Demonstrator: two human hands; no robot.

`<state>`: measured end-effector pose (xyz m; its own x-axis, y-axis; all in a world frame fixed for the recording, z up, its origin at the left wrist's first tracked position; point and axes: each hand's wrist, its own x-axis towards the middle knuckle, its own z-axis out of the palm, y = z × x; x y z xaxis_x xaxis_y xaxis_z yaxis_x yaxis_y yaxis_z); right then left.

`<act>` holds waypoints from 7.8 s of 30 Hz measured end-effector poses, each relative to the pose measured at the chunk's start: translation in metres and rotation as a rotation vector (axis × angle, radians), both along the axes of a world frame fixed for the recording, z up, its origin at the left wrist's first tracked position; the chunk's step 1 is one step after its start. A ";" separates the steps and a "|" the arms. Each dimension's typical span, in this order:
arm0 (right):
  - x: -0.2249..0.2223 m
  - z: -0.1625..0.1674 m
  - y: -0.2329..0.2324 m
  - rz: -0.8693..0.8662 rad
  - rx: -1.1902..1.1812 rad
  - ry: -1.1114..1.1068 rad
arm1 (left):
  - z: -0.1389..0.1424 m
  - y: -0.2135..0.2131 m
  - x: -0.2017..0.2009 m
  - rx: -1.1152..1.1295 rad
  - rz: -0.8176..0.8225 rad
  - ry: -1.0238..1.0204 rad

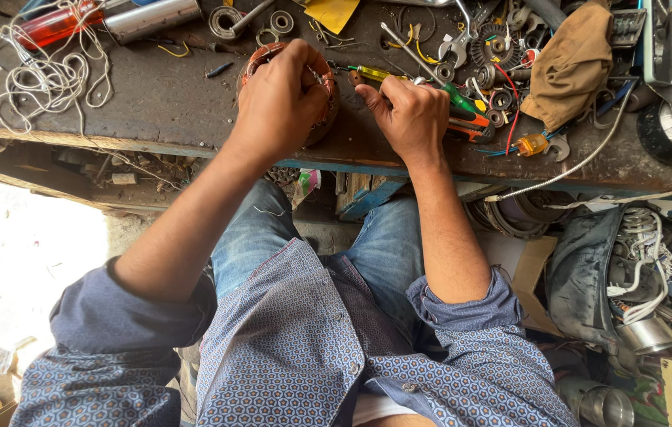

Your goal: The person uses a utility knife to scrape and trim copper windings on a cylindrical electrical coil. They repeatedly rotate the coil, scrape the surface, and pull away loose strands of wire while working at a cluttered bench.

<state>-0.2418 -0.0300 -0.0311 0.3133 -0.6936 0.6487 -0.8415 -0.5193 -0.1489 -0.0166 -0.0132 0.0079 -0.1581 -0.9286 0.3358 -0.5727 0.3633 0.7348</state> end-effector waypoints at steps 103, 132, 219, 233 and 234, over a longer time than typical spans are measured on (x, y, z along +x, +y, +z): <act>0.031 0.014 0.026 0.394 0.095 0.144 | -0.028 -0.019 0.081 -0.499 0.144 -0.139; 0.039 0.016 0.052 0.333 -0.053 0.101 | -0.017 -0.019 0.078 -0.492 0.159 -0.131; 0.015 -0.097 0.213 0.028 0.989 -1.998 | -0.022 0.075 -0.049 -0.572 -0.068 -0.460; 0.006 -0.097 0.227 -0.051 0.951 -1.799 | -0.037 0.048 -0.001 -0.539 -0.050 -0.133; 0.005 -0.097 0.227 -0.052 0.939 -1.787 | -0.039 0.042 0.011 -0.588 -0.075 -0.114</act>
